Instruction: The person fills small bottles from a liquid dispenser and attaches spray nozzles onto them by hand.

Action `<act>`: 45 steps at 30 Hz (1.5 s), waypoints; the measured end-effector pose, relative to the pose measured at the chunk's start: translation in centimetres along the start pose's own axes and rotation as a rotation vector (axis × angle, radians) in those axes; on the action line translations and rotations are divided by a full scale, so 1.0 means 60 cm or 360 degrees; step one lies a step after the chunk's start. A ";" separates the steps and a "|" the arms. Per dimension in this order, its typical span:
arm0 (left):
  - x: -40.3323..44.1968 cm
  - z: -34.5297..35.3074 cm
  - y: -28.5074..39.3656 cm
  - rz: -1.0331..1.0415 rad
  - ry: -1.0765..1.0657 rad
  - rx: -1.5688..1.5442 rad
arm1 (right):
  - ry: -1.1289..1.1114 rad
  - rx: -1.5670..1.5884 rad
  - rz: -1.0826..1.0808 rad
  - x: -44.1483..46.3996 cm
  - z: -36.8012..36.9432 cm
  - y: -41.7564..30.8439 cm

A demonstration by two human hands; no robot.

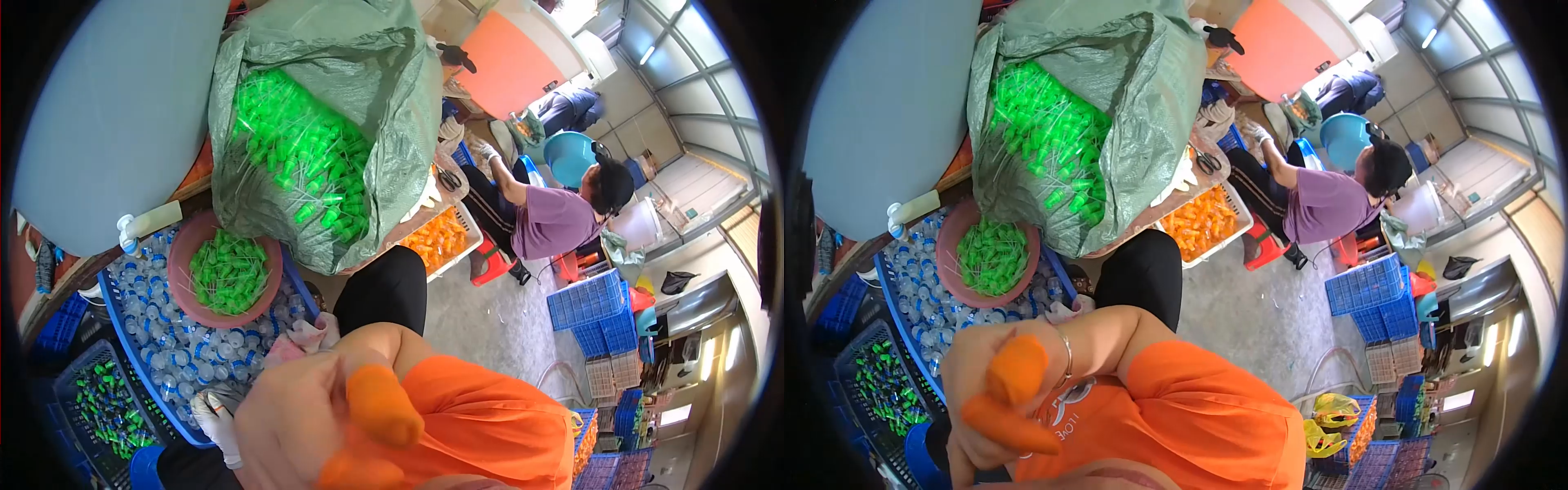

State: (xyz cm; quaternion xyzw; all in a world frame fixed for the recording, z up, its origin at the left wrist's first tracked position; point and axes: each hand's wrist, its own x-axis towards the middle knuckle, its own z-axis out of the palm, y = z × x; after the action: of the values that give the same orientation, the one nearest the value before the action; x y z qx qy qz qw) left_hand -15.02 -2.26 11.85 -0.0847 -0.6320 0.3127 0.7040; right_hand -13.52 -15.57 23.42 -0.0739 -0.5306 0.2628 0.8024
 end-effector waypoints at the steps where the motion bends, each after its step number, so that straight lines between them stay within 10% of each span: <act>1: 0.001 0.000 0.013 0.0040 0.0132 -0.0007 | 0.0030 -0.0039 -0.0150 -0.001 -0.005 -0.001; 8: 0.053 0.088 -0.378 0.0280 0.0943 -0.0039 | 0.0150 0.0104 -0.0395 0.003 -0.017 0.010; 14: 0.093 0.066 -0.305 -0.0015 0.0891 -0.3175 | 0.0219 0.0372 -0.0355 0.016 -0.004 0.028; 24: 0.071 0.078 -0.254 0.1137 0.0220 -0.2704 | 0.0272 0.0863 -0.0267 0.035 0.000 0.064; 25: -0.037 -0.002 -0.131 0.1117 0.0219 -0.2689 | 0.0393 0.0689 0.0018 0.018 -0.004 0.064; 28: -0.181 -0.033 0.263 0.3754 0.0211 -0.4273 | 0.0655 0.0277 0.0875 -0.054 -0.019 0.084; 30: -0.233 -0.024 0.333 0.3345 0.0487 -0.4632 | 0.0713 0.0048 0.1455 -0.072 -0.019 0.112; 35: -0.178 -0.013 0.303 0.3715 0.0481 -0.4308 | 0.0742 -0.1231 0.1886 -0.144 -0.103 0.100; 40: -0.095 -0.002 0.256 0.4029 0.0881 -0.4104 | 0.0803 -0.2984 0.1495 -0.246 -0.220 0.054; 45: -0.053 0.007 0.229 0.4014 0.1243 -0.4193 | 0.0773 -0.3520 0.1895 -0.294 -0.336 0.016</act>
State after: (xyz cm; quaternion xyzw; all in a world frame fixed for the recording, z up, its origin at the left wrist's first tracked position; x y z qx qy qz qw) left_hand -19.99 6.75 2.20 0.9230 -0.1679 0.0793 0.3371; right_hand -1.17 -20.35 0.10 -0.9699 -0.1914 -0.0196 0.1490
